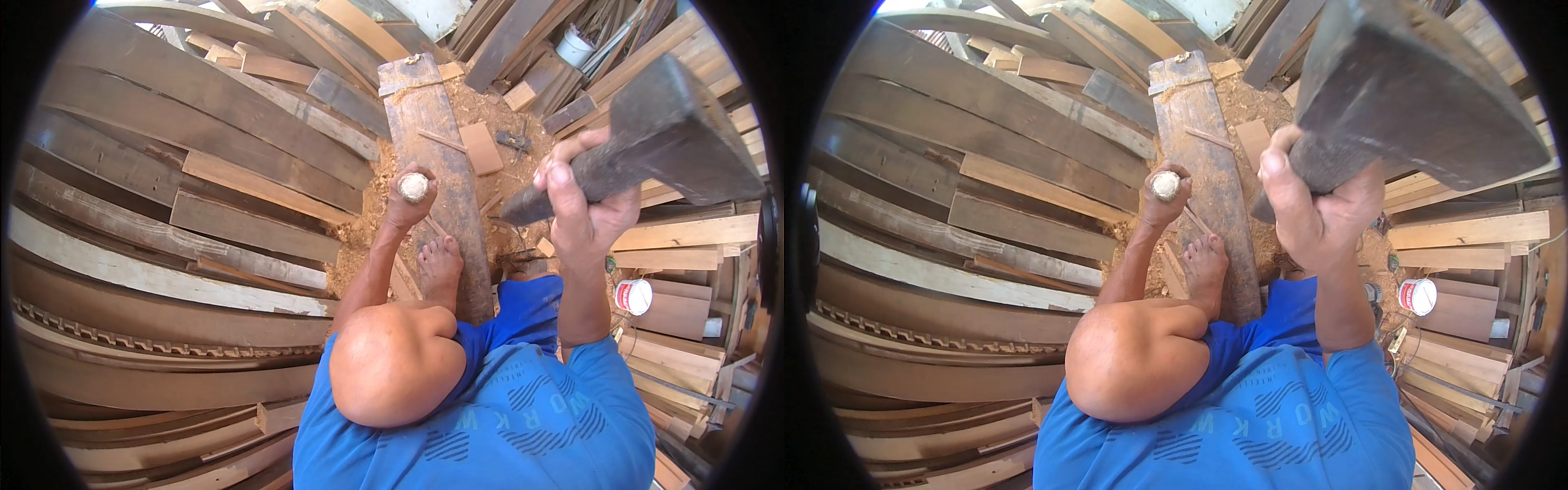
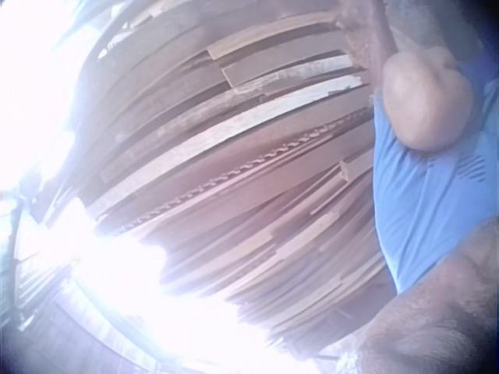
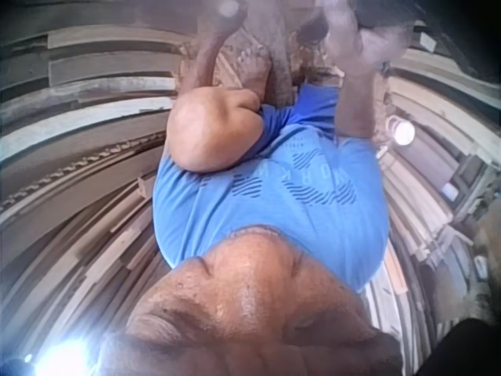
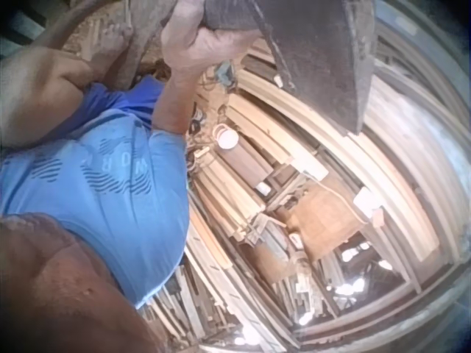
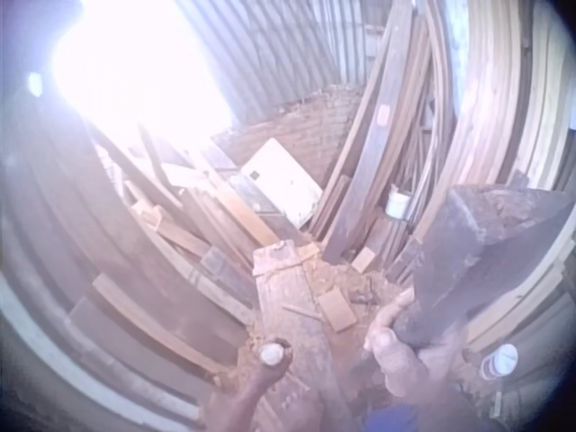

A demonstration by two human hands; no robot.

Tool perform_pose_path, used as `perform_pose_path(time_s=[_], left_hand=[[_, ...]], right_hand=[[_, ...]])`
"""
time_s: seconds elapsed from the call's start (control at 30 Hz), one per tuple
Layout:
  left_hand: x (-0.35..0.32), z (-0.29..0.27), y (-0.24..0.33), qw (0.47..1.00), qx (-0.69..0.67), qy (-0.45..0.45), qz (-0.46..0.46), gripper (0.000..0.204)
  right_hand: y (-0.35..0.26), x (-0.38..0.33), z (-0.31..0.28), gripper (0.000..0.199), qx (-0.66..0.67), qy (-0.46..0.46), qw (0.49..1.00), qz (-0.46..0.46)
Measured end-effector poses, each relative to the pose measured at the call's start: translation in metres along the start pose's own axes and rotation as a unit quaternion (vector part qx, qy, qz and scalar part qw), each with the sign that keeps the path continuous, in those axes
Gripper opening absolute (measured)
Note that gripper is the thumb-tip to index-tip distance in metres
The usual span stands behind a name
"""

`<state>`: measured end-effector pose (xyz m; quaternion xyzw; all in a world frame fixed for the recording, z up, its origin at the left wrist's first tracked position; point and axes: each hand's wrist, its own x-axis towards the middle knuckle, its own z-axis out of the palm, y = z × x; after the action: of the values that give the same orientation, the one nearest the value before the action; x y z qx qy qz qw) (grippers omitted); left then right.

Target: The person carves a small wooden rod using a metal blade, shaving thin strips from the end of the wood while holding it against a larger wooden block.

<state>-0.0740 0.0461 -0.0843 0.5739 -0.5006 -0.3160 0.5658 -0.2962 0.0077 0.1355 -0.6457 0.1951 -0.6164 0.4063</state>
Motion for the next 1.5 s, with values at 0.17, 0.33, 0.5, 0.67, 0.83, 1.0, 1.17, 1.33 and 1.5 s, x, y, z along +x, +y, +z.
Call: perform_pose_path(time_s=[0.17,0.33,0.5,0.67,0.83,1.0,1.17,1.33,1.5], left_hand=[[0.000,-0.001,0.001,1.000,-0.005,0.007,-0.013,0.007],[-0.010,-0.005,-0.003,0.998,0.045,0.026,-0.021,0.008],[-0.045,0.001,-0.014,0.994,0.065,0.065,0.060,0.013],[-0.047,-0.021,-0.016,0.996,0.075,0.012,0.041,0.012],[-0.039,-0.029,-0.022,0.994,-0.044,-0.100,0.021,0.015],[-0.030,-0.002,-0.015,0.957,0.247,0.029,0.146,0.025],[-0.023,0.016,-0.026,0.990,0.083,0.113,0.016,0.012],[0.005,0.000,-0.036,0.975,0.041,0.218,-0.007,0.010],[0.009,-0.002,-0.022,0.976,0.061,0.197,-0.074,0.010]], right_hand=[[-0.007,0.042,0.016,0.025,0.065,0.064,0.989,-0.115],[0.030,0.010,0.032,0.019,-0.091,-0.065,0.994,-0.005],[0.087,-0.026,0.013,0.038,-0.446,-0.504,0.724,0.147],[0.062,-0.006,0.029,0.036,-0.303,-0.324,0.896,0.005],[0.043,0.012,0.042,0.040,-0.233,-0.329,0.915,0.018],[0.098,-0.023,0.014,0.045,-0.406,-0.548,0.730,0.051],[0.119,-0.053,0.015,0.036,-0.238,-0.342,0.875,0.248],[0.170,-0.074,0.017,0.042,-0.295,-0.400,0.801,0.333],[0.236,-0.147,0.002,0.046,-0.362,-0.408,0.751,0.373]])
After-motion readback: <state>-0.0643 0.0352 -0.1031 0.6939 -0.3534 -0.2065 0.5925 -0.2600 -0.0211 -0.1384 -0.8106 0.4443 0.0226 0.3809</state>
